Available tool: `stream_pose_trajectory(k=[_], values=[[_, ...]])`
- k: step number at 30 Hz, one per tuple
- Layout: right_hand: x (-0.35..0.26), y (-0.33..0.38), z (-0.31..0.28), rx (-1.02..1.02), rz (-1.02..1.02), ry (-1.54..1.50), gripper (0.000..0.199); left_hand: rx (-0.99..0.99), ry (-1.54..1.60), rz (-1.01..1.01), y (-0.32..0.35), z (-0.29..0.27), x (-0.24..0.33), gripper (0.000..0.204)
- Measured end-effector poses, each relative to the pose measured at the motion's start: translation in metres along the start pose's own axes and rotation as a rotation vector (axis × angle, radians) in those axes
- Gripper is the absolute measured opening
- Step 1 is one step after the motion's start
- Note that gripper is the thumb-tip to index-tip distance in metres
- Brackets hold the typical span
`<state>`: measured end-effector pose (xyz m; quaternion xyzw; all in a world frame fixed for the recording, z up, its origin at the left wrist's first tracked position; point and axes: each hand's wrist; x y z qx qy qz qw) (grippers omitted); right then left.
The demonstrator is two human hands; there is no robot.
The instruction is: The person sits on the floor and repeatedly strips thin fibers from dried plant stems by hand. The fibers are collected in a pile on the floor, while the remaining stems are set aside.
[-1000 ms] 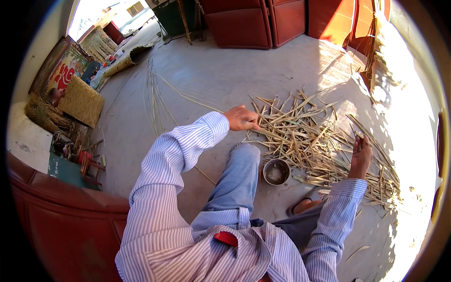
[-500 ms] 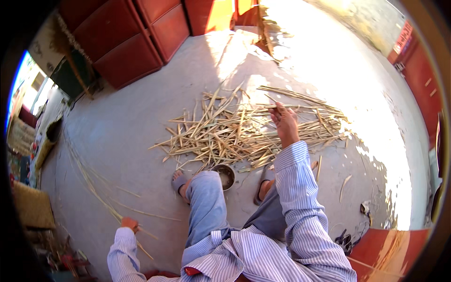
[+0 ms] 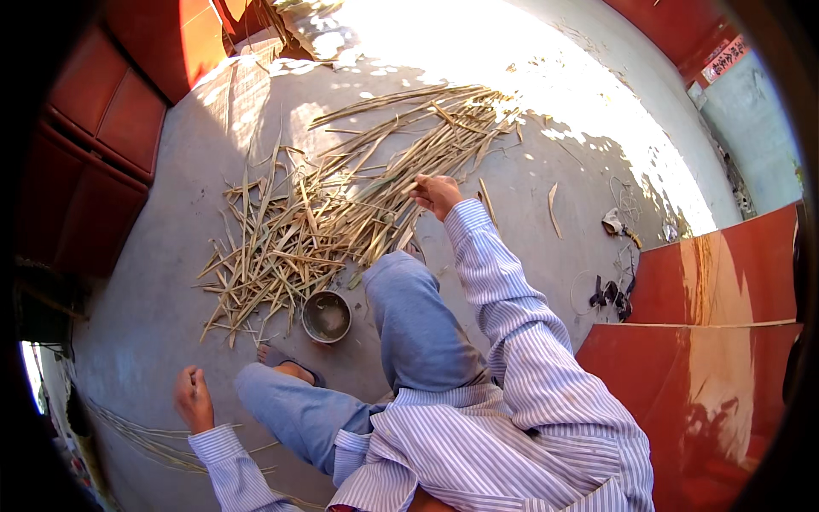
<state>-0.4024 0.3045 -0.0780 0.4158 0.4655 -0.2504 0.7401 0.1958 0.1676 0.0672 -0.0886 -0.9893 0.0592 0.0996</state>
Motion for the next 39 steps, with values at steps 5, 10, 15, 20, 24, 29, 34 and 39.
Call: stream_pose_trajectory(k=[5, 10, 15, 20, 24, 29, 34, 39], values=[[0.124, -0.008, -0.113, 0.25, 0.362, 0.301, 0.025, 0.152, 0.182, 0.365, -0.055, 0.003, 0.139, 0.015], [0.222, -0.011, -0.152, 0.074, 0.374, 1.255, 0.047, -0.112, 0.197, 0.481, -0.061, 0.055, 0.215, 0.016], [0.247, -0.07, -0.103, -0.129, 0.09, 1.095, 0.046, -0.334, 0.148, 0.569, -0.058, 0.127, 0.205, 0.017], [0.219, -0.123, -0.027, -0.2, -0.208, 1.146, 0.041, -0.413, 0.113, 0.66, -0.059, 0.132, 0.224, 0.022], [0.196, -0.161, 0.0, -0.249, -0.217, 1.3, 0.031, -0.504, 0.074, 0.641, -0.057, 0.138, 0.233, 0.023], [0.197, -0.187, 0.002, -0.265, -0.067, 1.578, 0.034, -0.583, 0.055, 0.614, -0.059, 0.138, 0.23, 0.024], [0.186, -0.167, -0.019, -0.084, -0.079, 1.597, 0.025, -0.538, 0.076, 0.662, -0.062, 0.135, 0.226, 0.024], [0.149, -0.132, -0.045, 0.328, 0.163, 1.172, 0.039, -0.477, 0.061, 0.644, -0.059, 0.122, 0.231, 0.023]])
Point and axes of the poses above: each hand's wrist, its own y-axis away from the middle knuckle, its own z-axis out of the palm, x = y × z, and after that the axes turned 13 degrees about -z, right-handed
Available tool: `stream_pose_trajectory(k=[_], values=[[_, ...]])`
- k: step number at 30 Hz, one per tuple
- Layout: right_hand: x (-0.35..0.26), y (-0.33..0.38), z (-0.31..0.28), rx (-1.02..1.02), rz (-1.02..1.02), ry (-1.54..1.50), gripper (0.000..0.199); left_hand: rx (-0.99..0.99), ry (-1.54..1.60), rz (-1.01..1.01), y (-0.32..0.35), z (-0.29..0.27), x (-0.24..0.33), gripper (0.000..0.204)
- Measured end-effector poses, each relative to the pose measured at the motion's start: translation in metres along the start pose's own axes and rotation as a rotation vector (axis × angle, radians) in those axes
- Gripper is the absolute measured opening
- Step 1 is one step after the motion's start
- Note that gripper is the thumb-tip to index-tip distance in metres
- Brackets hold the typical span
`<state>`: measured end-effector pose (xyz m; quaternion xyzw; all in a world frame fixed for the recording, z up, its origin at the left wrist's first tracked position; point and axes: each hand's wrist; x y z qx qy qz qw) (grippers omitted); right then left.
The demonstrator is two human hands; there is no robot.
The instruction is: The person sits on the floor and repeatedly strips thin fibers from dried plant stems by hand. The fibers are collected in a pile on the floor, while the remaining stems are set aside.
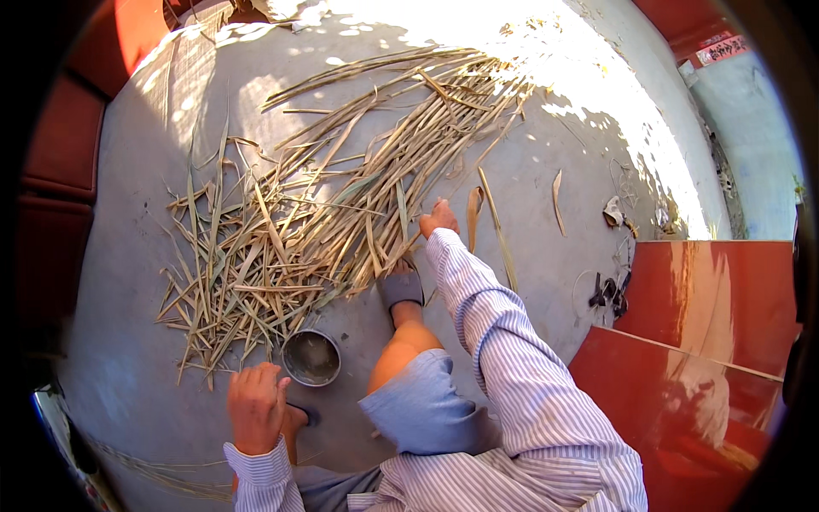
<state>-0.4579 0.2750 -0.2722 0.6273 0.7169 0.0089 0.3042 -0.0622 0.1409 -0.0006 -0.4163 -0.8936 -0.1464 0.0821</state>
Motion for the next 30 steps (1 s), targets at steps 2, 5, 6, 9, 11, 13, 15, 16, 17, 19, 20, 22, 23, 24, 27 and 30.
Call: stream_pose_trajectory(k=[2, 5, 6, 9, 11, 13, 15, 16, 17, 19, 20, 22, 23, 24, 27, 30], values=[[0.003, 0.015, -0.024, 0.105, -0.034, -0.248, 0.064, 0.016, -0.021, -0.007, 0.004, 0.0, -0.008, 0.023], [0.051, -0.022, -0.031, 0.405, -0.056, -0.596, 0.077, 0.123, 0.077, 0.052, -0.001, 0.009, -0.015, 0.021], [0.079, -0.041, -0.05, 0.445, -0.037, -0.782, 0.06, 0.129, 0.116, 0.083, -0.011, 0.017, -0.014, 0.021], [0.043, -0.004, -0.13, -0.173, -0.062, -1.611, 0.02, 0.191, 0.119, -0.033, 0.008, 0.026, -0.045, 0.02], [0.011, 0.028, -0.192, -0.333, -0.232, -1.664, 0.016, 0.255, 0.158, -0.091, 0.02, 0.013, -0.043, 0.017], [0.001, 0.045, -0.223, -0.419, -0.337, -1.643, 0.014, 0.377, 0.267, -0.105, 0.021, -0.016, -0.019, 0.017], [-0.018, 0.054, -0.236, -0.447, -0.398, -1.558, 0.017, 0.577, 0.278, 0.009, 0.011, -0.053, 0.022, 0.017], [-0.029, 0.062, -0.237, -0.458, -0.439, -1.558, 0.019, 0.709, 0.215, 0.116, 0.009, -0.073, 0.048, 0.019], [-0.041, 0.075, -0.234, -0.479, -0.475, -1.56, 0.02, 0.745, 0.162, 0.203, 0.012, -0.098, 0.076, 0.018], [-0.073, 0.111, -0.228, -0.538, -0.531, -1.523, 0.024, 0.78, 0.036, 0.343, 0.014, -0.128, 0.119, 0.02], [-0.079, 0.124, -0.223, -0.555, -0.544, -1.533, 0.024, 0.763, -0.016, 0.415, 0.01, -0.133, 0.134, 0.023], [-0.087, 0.146, -0.213, -0.576, -0.57, -1.552, 0.024, 0.723, -0.128, 0.438, -0.001, -0.13, 0.16, 0.029], [-0.088, 0.155, -0.206, -0.586, -0.549, -1.522, 0.025, 0.703, -0.186, 0.418, -0.007, -0.125, 0.167, 0.031], [-0.101, 0.173, -0.2, -0.625, -0.568, -1.514, 0.025, 0.695, -0.263, 0.389, -0.007, -0.129, 0.169, 0.033], [-0.116, 0.217, -0.191, -0.666, -0.652, -1.486, 0.026, 0.54, -0.446, 0.277, -0.014, -0.118, 0.16, 0.015], [-0.113, 0.234, -0.19, -0.629, -0.668, -1.365, 0.026, 0.597, -0.426, 0.295, -0.021, -0.103, 0.142, 0.014]])
Point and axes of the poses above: each hand's wrist, its own y-axis away from the middle knuckle, its own z-axis out of the palm, x = y × z, and after that the axes turned 13 degrees about -z, right-handed
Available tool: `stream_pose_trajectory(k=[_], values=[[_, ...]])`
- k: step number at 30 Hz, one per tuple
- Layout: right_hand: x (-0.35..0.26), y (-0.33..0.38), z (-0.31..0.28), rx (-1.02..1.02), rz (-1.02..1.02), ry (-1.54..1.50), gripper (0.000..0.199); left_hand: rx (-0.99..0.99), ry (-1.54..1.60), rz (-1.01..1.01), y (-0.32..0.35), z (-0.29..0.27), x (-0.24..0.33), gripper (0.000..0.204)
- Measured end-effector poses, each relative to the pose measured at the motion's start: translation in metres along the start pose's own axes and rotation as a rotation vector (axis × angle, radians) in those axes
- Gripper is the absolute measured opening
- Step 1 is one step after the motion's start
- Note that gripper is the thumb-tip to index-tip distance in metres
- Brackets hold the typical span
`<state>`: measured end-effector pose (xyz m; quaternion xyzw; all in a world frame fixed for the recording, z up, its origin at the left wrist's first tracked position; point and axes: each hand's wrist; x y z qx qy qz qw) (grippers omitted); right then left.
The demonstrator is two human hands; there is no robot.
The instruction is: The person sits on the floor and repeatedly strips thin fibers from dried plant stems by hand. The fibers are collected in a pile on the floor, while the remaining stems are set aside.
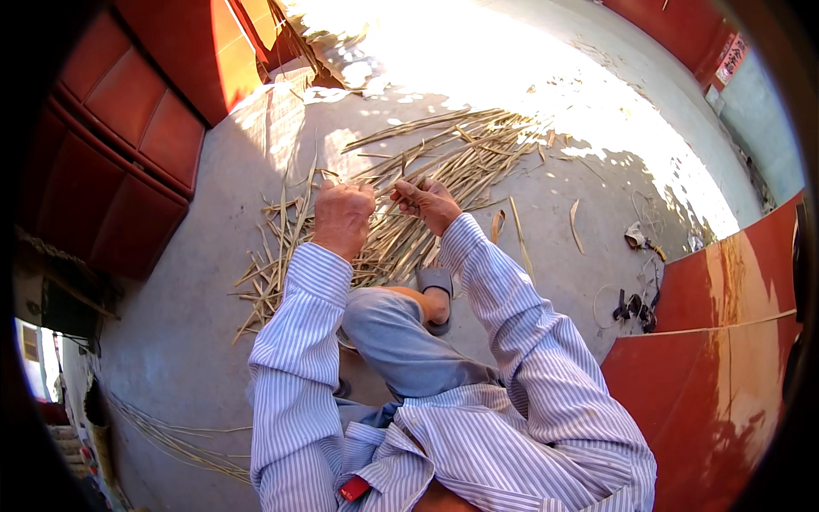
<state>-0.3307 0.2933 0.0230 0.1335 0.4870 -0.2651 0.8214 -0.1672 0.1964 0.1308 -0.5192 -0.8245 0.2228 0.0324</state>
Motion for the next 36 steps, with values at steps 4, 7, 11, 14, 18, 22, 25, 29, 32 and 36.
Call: stream_pose_trajectory(k=[4, 7, 11, 14, 18, 22, 25, 29, 32, 36], values=[[0.023, -0.003, -0.074, 0.098, -0.084, 1.078, 0.048, 0.018, -0.014, -0.022, 0.013, -0.023, -0.024, 0.017], [0.005, 0.005, -0.103, 0.1, 0.115, 1.311, 0.076, 0.08, 0.012, -0.02, 0.014, -0.037, -0.034, 0.013], [-0.001, -0.022, -0.048, -0.03, 0.069, -0.334, 0.036, 0.035, 0.014, -0.026, 0.038, -0.046, -0.044, 0.013], [0.004, -0.043, -0.034, 0.048, -0.077, -0.398, 0.025, 0.061, 0.046, -0.076, 0.038, -0.049, -0.045, 0.013], [-0.003, -0.022, 0.022, 0.056, 0.024, -0.421, 0.021, 0.058, 0.071, -0.168, 0.052, -0.054, -0.06, 0.013], [-0.002, -0.022, 0.049, 0.086, 0.016, -0.317, 0.024, 0.127, 0.028, -0.122, 0.061, -0.052, -0.077, 0.013], [0.0, -0.024, 0.062, 0.176, 0.041, -0.314, 0.023, 0.176, -0.109, -0.045, 0.065, -0.054, -0.082, 0.013], [0.0, -0.025, 0.069, 0.247, 0.073, -0.325, 0.024, 0.226, -0.214, -0.022, 0.066, -0.051, -0.083, 0.013], [-0.004, -0.016, 0.09, 0.203, 0.11, -0.296, 0.027, 0.286, -0.19, -0.032, 0.061, -0.049, -0.08, 0.015], [-0.005, -0.009, 0.106, 0.132, 0.132, -0.282, 0.027, 0.283, -0.209, -0.055, 0.047, -0.034, -0.079, 0.022]])
Point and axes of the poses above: each hand's wrist, its own y-axis away from the middle knuckle, its own z-axis out of the palm, x = y × z, and after that the axes turned 13 degrees about -z, right-handed
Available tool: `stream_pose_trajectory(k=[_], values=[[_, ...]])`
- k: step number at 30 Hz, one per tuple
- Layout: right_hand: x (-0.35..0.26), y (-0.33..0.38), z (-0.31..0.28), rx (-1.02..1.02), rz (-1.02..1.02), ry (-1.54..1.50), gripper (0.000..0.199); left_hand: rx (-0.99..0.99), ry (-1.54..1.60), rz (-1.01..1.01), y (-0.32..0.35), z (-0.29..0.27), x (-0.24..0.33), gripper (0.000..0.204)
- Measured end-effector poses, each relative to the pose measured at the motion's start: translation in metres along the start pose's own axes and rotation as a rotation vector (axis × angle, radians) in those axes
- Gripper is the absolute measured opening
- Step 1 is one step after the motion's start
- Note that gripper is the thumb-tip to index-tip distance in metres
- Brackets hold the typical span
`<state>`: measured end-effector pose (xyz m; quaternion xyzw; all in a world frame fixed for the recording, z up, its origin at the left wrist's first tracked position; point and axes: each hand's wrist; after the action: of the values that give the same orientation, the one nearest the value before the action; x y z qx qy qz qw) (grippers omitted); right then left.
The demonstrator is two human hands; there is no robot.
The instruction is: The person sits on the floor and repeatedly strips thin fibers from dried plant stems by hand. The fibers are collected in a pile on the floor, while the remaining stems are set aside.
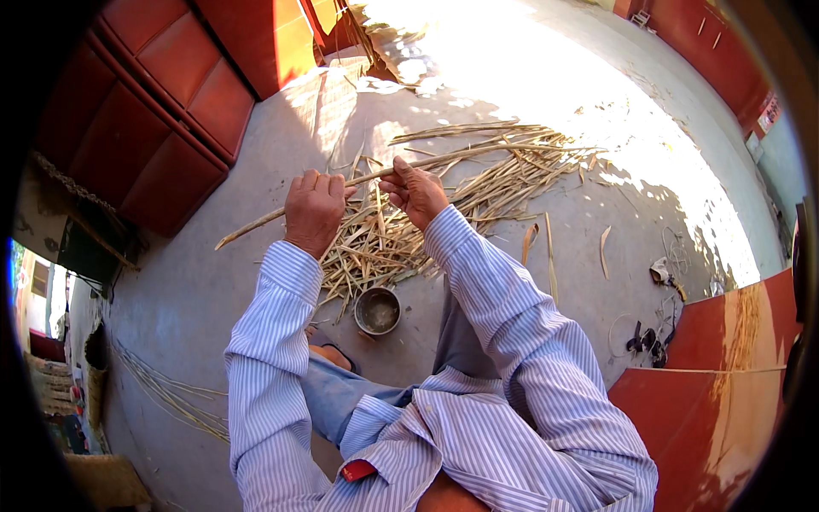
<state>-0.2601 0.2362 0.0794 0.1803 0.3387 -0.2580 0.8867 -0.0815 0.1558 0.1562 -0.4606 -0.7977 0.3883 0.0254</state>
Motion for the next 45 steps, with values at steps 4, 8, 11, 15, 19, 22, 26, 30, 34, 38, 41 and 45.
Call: stream_pose_trajectory(k=[4, 8, 11, 15, 19, 22, 26, 30, 34, 38, 41, 45], values=[[-0.001, -0.014, -0.017, -0.032, -0.008, -0.031, 0.025, -0.159, 0.247, -0.171, -0.008, 0.007, -0.005, 0.029], [-0.002, -0.021, -0.029, -0.156, -0.071, -0.077, 0.026, -0.482, 0.491, -0.451, -0.024, 0.006, -0.006, 0.036], [0.002, -0.03, -0.039, -0.245, -0.115, -0.178, 0.033, -0.627, 0.569, -0.506, -0.032, 0.018, -0.013, 0.041], [-0.002, -0.029, -0.031, -0.3, -0.151, -0.253, 0.027, -0.964, 0.749, -0.715, -0.04, 0.03, -0.043, 0.031], [-0.01, -0.039, -0.04, -0.152, -0.206, -0.204, 0.027, -0.717, 0.745, -0.559, -0.034, 0.023, -0.045, 0.03], [-0.015, -0.039, -0.04, -0.084, -0.242, -0.132, 0.028, -0.356, 0.429, -0.429, -0.023, 0.011, -0.015, 0.029], [-0.011, -0.046, -0.049, -0.069, -0.157, -0.085, 0.026, -0.1, 0.284, -0.186, -0.012, 0.011, 0.0, 0.026], [-0.006, -0.045, -0.046, 0.083, -0.114, -0.029, 0.021, -0.098, 0.185, -0.031, 0.001, 0.008, 0.006, 0.023], [-0.005, -0.051, -0.05, 0.03, -0.091, -0.124, 0.023, -0.117, 0.276, -0.14, -0.002, 0.004, 0.003, 0.022], [-0.024, -0.063, -0.074, 0.138, -0.209, -0.199, 0.024, -0.146, 0.278, -0.259, 0.014, -0.004, -0.038, 0.02], [-0.037, -0.066, -0.083, 0.174, -0.252, -0.179, 0.024, -0.238, -0.015, -0.322, 0.05, -0.005, -0.092, 0.02], [-0.035, -0.066, -0.086, -0.053, -0.237, 0.031, 0.025, -0.309, -0.015, -0.268, 0.061, -0.007, -0.105, 0.019]])
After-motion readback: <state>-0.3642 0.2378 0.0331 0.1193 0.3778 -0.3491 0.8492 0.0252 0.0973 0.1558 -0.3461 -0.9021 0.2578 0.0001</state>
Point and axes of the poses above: each hand's wrist, its own y-axis away from the middle knuckle, its own z-axis out of the palm, x = y × z, and after that the axes turned 13 degrees about -z, right-handed
